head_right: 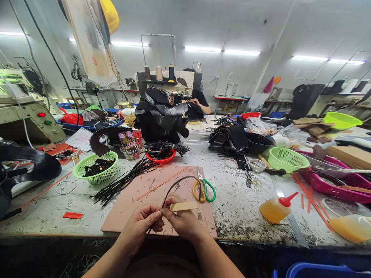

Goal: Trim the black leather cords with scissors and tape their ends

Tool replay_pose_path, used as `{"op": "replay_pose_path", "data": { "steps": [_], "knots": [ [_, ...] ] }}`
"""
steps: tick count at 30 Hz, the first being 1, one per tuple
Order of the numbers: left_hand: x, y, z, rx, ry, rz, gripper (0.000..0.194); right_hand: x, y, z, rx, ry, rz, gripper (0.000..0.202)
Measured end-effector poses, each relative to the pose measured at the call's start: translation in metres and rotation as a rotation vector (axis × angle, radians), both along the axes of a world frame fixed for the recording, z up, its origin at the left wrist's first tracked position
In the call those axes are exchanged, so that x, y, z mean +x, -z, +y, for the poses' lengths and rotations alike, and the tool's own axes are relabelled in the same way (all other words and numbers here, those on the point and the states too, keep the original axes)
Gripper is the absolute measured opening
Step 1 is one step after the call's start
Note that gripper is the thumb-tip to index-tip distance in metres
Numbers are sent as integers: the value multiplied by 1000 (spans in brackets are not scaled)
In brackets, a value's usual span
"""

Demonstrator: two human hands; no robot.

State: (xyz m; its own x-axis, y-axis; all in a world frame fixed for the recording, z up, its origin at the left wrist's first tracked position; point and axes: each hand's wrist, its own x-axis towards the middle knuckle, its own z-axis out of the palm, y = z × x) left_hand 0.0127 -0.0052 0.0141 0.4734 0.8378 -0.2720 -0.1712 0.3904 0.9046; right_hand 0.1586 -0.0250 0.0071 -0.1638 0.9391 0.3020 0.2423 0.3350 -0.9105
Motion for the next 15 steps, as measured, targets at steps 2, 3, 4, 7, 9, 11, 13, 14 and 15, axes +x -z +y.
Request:
{"op": "replay_pose_path", "data": {
  "steps": [2,3,4,7,9,11,13,14,15],
  "knots": [
    [0,3,0,18,-5,38,29,0,-1,-2,63,39,-141,16],
    [0,4,0,5,-3,50,29,0,-1,-2,109,52,-217,16],
    [1,7,0,-16,0,60,28,0,-1,-2,156,54,-293,16],
    [4,15,2,-93,0,84,26,3,5,1,289,42,-525,15],
    [5,20,3,-150,-3,95,24,12,14,6,337,48,-672,16],
    [5,23,5,-199,-9,105,21,30,25,12,288,117,-819,21],
    [2,24,7,-253,-50,131,18,58,34,15,133,242,-931,25],
    [1,25,9,-279,-83,146,17,75,38,16,40,325,-945,27],
    [0,26,11,-303,-118,161,15,93,41,15,-68,351,-948,29]
  ]
}}
